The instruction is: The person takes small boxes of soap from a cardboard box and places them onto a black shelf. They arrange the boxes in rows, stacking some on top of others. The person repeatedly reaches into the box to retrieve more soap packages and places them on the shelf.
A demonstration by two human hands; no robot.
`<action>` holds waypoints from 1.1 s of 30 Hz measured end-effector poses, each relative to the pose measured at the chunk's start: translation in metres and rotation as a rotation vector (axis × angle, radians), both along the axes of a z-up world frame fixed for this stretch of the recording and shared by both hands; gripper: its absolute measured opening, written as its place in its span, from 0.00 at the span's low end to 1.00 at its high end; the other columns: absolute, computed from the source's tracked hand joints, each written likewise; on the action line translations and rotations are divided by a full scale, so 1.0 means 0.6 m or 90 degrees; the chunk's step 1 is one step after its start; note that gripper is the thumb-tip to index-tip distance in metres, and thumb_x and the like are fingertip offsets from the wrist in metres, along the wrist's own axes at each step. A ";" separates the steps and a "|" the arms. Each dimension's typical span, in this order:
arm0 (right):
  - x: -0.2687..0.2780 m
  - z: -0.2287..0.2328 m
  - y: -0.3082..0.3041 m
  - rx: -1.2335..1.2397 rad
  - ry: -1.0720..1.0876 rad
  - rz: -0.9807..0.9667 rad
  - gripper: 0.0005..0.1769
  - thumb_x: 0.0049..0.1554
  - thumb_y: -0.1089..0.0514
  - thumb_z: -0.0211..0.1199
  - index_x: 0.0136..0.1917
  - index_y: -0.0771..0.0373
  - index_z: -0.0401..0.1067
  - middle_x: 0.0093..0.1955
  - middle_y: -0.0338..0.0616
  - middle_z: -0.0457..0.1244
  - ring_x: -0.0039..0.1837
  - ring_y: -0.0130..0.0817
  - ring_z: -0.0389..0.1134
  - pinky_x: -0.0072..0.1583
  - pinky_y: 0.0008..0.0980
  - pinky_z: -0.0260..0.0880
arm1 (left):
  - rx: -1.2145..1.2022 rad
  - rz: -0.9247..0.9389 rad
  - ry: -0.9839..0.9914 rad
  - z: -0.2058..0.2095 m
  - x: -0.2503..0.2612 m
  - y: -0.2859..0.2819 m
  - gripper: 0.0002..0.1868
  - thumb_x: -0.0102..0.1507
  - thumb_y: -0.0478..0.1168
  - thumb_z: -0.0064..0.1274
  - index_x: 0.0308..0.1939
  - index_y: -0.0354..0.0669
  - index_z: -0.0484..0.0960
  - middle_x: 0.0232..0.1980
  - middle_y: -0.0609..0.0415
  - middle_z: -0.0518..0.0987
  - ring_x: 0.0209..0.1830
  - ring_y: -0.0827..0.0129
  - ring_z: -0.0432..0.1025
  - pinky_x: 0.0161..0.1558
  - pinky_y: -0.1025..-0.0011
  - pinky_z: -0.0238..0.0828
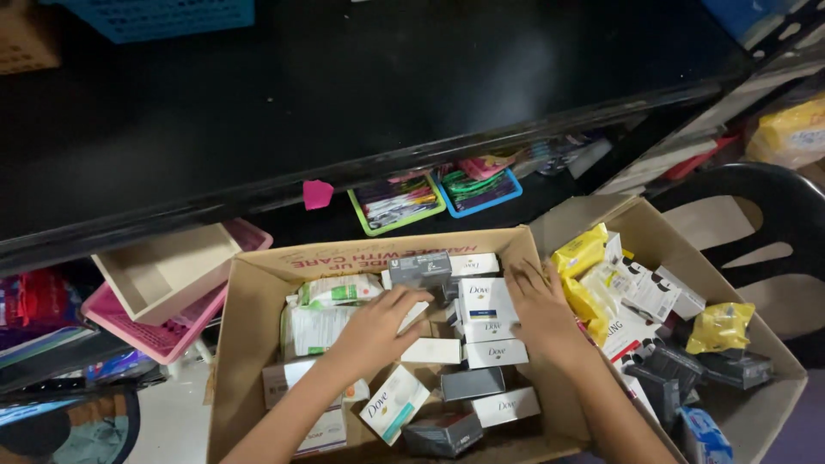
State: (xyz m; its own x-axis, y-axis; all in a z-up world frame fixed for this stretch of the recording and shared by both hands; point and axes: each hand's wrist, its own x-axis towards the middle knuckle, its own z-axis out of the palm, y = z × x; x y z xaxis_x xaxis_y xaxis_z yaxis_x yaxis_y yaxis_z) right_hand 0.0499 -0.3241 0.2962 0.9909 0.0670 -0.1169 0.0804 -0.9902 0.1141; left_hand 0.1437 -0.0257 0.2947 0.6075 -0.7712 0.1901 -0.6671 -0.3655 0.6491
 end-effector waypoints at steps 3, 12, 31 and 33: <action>0.012 0.023 0.012 -0.009 0.097 -0.052 0.50 0.41 0.48 0.77 0.73 0.61 0.61 0.71 0.47 0.56 0.79 0.46 0.49 0.80 0.58 0.32 | -0.010 0.012 0.145 0.010 -0.005 0.000 0.21 0.65 0.47 0.52 0.61 0.50 0.73 0.56 0.50 0.76 0.57 0.51 0.74 0.53 0.57 0.73; -0.043 0.133 0.071 0.449 -0.051 -0.070 0.45 0.42 0.52 0.76 0.71 0.55 0.63 0.70 0.47 0.58 0.68 0.50 0.63 0.64 0.41 0.66 | -0.159 0.003 0.536 -0.060 -0.007 -0.028 0.34 0.68 0.49 0.51 0.76 0.45 0.60 0.57 0.47 0.77 0.58 0.62 0.75 0.57 0.66 0.76; -0.028 0.136 0.095 0.425 -0.191 -0.050 0.47 0.40 0.59 0.76 0.72 0.52 0.63 0.71 0.50 0.55 0.70 0.54 0.61 0.63 0.42 0.66 | -0.384 0.051 0.484 0.017 -0.026 -0.031 0.35 0.60 0.34 0.67 0.68 0.41 0.66 0.47 0.49 0.78 0.44 0.69 0.76 0.46 0.69 0.78; -0.020 0.130 0.101 0.421 -0.314 0.018 0.51 0.39 0.63 0.75 0.74 0.55 0.59 0.71 0.55 0.53 0.73 0.56 0.57 0.70 0.46 0.61 | -0.409 0.142 0.595 0.050 -0.034 -0.035 0.36 0.56 0.33 0.66 0.66 0.46 0.65 0.47 0.52 0.76 0.42 0.70 0.77 0.41 0.68 0.81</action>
